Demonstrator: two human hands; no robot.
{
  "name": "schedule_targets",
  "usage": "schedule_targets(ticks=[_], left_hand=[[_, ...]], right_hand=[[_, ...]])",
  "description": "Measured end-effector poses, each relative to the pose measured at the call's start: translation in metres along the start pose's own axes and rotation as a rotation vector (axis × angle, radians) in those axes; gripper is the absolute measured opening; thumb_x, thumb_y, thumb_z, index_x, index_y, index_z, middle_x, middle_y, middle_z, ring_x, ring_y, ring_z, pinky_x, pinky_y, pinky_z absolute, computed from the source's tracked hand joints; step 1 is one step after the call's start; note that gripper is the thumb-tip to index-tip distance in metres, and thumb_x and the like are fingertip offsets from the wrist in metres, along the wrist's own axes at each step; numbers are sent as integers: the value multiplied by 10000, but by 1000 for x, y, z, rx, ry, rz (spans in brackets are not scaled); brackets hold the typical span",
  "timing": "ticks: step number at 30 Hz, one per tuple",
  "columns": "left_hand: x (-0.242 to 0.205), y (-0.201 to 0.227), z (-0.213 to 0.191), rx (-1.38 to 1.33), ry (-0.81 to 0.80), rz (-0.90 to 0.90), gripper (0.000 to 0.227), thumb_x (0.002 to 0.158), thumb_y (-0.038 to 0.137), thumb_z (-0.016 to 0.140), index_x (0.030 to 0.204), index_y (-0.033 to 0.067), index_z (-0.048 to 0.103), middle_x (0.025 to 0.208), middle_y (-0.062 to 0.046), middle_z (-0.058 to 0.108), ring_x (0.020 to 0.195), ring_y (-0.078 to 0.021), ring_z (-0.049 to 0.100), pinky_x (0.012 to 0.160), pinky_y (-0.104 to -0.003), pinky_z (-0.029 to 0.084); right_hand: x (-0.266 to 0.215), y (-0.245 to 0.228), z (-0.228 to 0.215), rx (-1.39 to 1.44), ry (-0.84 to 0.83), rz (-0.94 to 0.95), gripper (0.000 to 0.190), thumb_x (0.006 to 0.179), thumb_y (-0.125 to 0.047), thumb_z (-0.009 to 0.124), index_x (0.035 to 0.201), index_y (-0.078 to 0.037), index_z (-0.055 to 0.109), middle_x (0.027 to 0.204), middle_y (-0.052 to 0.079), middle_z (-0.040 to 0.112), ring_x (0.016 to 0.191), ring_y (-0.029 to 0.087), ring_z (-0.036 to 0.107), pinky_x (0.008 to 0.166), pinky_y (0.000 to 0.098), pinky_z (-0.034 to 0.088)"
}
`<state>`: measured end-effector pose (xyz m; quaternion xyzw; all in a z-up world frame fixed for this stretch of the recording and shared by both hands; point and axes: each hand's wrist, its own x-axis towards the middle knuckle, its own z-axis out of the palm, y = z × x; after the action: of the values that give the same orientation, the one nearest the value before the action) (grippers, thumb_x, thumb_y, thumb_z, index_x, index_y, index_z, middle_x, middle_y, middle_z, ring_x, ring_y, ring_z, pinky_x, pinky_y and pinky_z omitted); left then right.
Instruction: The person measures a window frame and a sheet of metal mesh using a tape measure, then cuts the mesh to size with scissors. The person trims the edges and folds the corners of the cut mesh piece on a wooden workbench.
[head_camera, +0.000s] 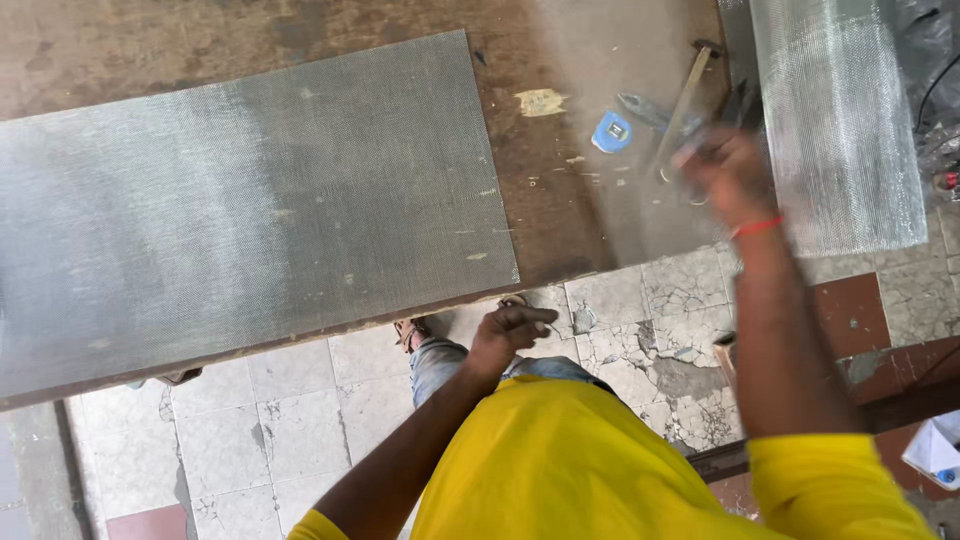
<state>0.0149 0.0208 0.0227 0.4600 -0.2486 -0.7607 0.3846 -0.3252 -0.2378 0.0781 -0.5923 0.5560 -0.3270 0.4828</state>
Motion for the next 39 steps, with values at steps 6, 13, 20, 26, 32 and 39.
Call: schedule_targets(ticks=[6,13,20,26,32,39], left_hand=[[-9,-3,-22,222,201,105,236,934,94,684,1148,88,783,962,-52,783,828,-138,705,736,-314,571],[-32,43,-40,1081,489,570,221,833,128,742,1051,159,745,1120,-13,781,996,-185,742,868,-344,599],[-31,80,-76,1607,421,434,750,719,249,834,1420,193,573,1587,-120,394,1479,-369,320,1159,-616,319],[-1,111,-112,1789,176,272,953,676,470,856,1517,225,482,1665,-117,253,1527,-377,195,1153,-693,185],[8,120,-127,1849,128,299,787,732,499,802,1438,248,558,1639,-102,319,1517,-358,252,1186,-687,217],[20,135,-126,1862,65,373,724,757,541,786,1390,237,608,1587,-152,369,1485,-393,295,1132,-770,222]], right_hand=[[87,-18,-90,758,432,-158,381,976,-390,629,1209,-92,585,1158,120,685,988,253,709,832,441,539],[38,29,-10,-695,537,-115,242,874,-343,787,886,-101,791,843,122,762,775,270,737,715,402,561],[-6,63,23,-974,455,178,386,866,-475,869,923,-103,783,927,210,749,884,413,709,798,508,550],[13,98,2,-878,635,178,453,696,-446,904,855,-60,729,847,191,743,739,336,727,619,410,569],[-58,88,-3,1108,404,445,177,921,-266,737,939,-93,701,756,42,676,569,128,560,489,274,434],[-222,46,195,878,175,263,129,919,-153,698,980,-45,661,916,95,715,809,197,693,655,304,524]])
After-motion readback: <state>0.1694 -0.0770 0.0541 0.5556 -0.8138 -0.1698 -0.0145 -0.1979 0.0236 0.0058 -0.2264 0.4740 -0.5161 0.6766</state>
